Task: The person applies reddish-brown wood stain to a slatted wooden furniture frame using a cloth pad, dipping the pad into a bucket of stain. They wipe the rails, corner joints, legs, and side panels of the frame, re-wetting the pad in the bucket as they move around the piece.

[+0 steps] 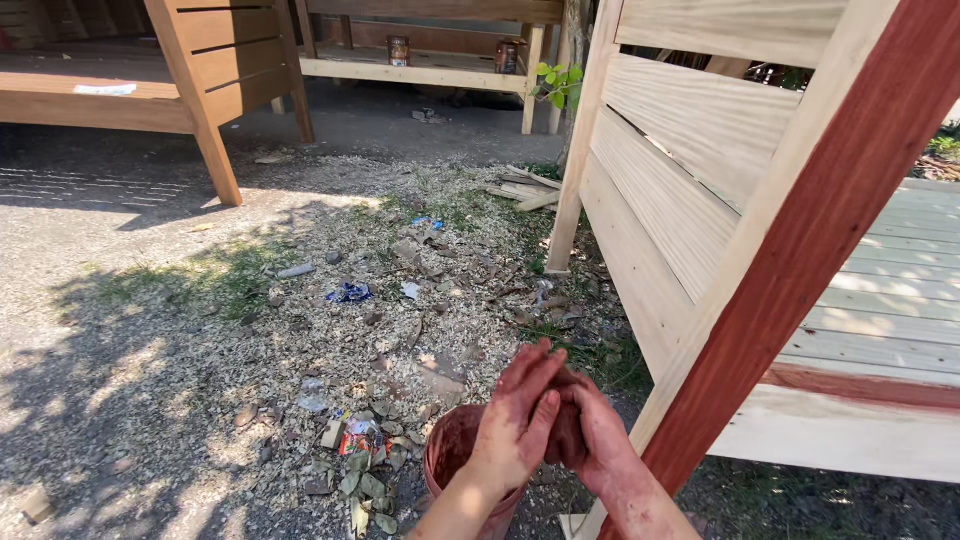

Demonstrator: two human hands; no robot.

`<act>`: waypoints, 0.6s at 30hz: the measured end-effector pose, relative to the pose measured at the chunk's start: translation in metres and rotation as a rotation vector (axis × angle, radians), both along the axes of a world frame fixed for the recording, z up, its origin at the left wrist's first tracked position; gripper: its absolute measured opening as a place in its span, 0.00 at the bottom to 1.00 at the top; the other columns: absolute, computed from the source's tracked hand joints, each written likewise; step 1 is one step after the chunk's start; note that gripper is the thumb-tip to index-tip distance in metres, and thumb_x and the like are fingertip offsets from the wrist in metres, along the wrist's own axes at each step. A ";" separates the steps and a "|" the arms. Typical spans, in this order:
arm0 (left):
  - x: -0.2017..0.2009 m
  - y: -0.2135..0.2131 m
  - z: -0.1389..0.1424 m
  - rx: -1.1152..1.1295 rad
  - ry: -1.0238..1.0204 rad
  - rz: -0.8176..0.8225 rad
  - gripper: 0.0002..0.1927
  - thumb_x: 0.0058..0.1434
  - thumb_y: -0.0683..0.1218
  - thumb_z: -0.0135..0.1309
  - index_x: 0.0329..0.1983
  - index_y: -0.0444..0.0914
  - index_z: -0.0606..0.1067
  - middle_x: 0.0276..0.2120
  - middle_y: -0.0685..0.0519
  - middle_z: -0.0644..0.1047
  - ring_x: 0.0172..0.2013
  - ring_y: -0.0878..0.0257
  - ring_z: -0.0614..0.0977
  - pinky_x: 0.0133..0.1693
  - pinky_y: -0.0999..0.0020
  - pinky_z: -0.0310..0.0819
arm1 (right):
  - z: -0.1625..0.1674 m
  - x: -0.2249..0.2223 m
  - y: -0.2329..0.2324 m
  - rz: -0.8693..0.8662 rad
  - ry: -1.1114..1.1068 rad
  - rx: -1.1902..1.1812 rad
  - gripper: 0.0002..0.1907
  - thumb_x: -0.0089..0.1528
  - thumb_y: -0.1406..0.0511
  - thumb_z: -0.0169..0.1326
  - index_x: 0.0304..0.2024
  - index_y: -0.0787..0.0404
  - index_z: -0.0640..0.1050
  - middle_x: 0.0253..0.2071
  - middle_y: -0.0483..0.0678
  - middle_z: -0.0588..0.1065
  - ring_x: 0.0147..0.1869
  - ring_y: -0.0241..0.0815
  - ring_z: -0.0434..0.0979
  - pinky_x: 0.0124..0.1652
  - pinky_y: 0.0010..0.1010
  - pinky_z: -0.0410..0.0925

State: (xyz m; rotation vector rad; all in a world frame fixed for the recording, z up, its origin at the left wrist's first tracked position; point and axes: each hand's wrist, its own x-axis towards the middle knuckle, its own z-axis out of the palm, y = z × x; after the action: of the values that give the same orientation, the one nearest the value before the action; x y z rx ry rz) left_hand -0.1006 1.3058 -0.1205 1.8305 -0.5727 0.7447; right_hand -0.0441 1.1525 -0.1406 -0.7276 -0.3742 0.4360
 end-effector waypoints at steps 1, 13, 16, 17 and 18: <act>0.000 -0.003 -0.007 -0.013 0.040 -0.054 0.25 0.73 0.54 0.43 0.68 0.38 0.73 0.71 0.43 0.67 0.73 0.45 0.63 0.70 0.54 0.54 | -0.008 -0.002 0.002 0.152 -0.109 0.121 0.16 0.69 0.67 0.51 0.59 0.61 0.76 0.39 0.51 0.80 0.32 0.46 0.81 0.24 0.37 0.75; 0.059 0.026 -0.125 -0.268 0.787 -0.087 0.20 0.66 0.46 0.46 0.60 0.37 0.74 0.52 0.45 0.75 0.49 0.55 0.74 0.49 0.63 0.69 | 0.035 -0.029 0.004 -0.270 0.303 -0.264 0.24 0.58 0.64 0.47 0.59 0.50 0.74 0.53 0.47 0.78 0.52 0.45 0.80 0.47 0.39 0.75; 0.064 0.023 -0.115 -0.433 0.835 -0.109 0.19 0.63 0.43 0.48 0.56 0.35 0.75 0.43 0.45 0.80 0.39 0.58 0.79 0.41 0.65 0.73 | 0.044 -0.031 -0.001 -0.225 0.291 -0.241 0.25 0.59 0.64 0.47 0.60 0.52 0.73 0.52 0.50 0.77 0.51 0.49 0.79 0.46 0.42 0.75; 0.063 0.020 -0.105 -0.586 0.853 -0.115 0.18 0.62 0.42 0.48 0.55 0.34 0.75 0.40 0.45 0.81 0.36 0.59 0.80 0.39 0.65 0.75 | 0.043 -0.031 -0.004 -0.239 0.282 -0.239 0.25 0.59 0.64 0.47 0.60 0.52 0.73 0.53 0.50 0.77 0.51 0.48 0.80 0.46 0.42 0.75; 0.062 0.017 -0.095 -0.740 0.852 -0.101 0.17 0.63 0.43 0.48 0.56 0.38 0.74 0.41 0.47 0.81 0.36 0.60 0.80 0.40 0.66 0.76 | 0.040 -0.028 -0.005 -0.254 0.274 -0.239 0.25 0.59 0.64 0.47 0.60 0.53 0.73 0.53 0.49 0.77 0.51 0.47 0.80 0.46 0.41 0.75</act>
State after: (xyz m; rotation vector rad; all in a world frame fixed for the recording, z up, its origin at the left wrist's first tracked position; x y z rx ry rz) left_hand -0.0382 1.3225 -0.2156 1.2299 0.1696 0.0275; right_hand -0.0724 1.1474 -0.1008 -0.9211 0.0301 0.3363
